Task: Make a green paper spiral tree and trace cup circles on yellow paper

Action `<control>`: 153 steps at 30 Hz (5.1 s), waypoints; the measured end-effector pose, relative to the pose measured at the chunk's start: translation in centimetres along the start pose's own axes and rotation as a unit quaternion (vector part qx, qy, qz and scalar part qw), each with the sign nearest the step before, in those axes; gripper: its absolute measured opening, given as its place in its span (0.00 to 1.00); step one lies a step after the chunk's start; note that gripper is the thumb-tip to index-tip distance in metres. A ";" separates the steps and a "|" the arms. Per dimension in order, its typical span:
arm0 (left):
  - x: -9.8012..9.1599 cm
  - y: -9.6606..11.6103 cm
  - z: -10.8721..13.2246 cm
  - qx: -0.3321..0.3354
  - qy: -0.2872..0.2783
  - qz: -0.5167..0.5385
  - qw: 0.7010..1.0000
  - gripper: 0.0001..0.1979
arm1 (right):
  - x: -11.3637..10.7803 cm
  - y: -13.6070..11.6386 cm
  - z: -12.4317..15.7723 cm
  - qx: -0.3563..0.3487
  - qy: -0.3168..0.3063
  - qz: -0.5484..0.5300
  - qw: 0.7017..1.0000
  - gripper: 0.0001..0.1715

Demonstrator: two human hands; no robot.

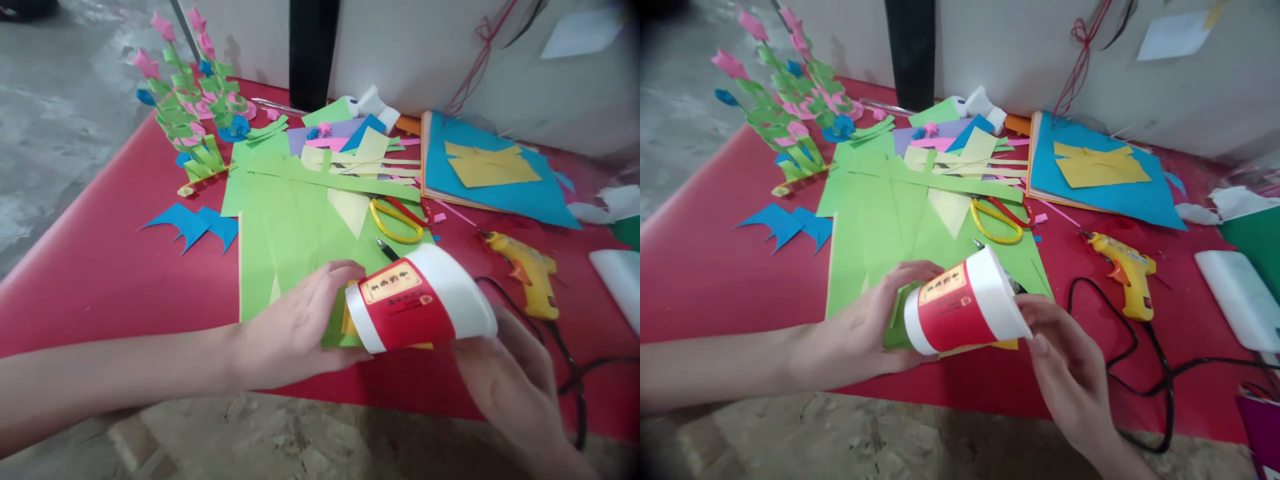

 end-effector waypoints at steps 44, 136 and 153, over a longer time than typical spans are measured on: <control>1.3 1.1 -5.7 0.154 -0.175 -0.076 0.970 0.36 | 1.6 1.7 4.1 -0.130 -0.065 0.268 0.952 0.14; -4.0 -5.6 -4.0 -0.017 0.194 0.155 0.969 0.30 | 3.5 -1.5 -11.5 0.012 -0.022 -0.122 0.992 0.09; -3.2 -6.1 -4.1 0.026 0.190 0.145 0.971 0.33 | 3.4 -1.0 -12.3 0.028 0.002 -0.126 0.992 0.10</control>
Point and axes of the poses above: each hand's wrist, its own z-axis away from the middle knuckle, its own x-axis out of the palm, y = z × x, the point moved 8 cm from there along -z, towards the middle knuckle, and after that the axes turned 4 degrees about -z, right-handed, at the moved point
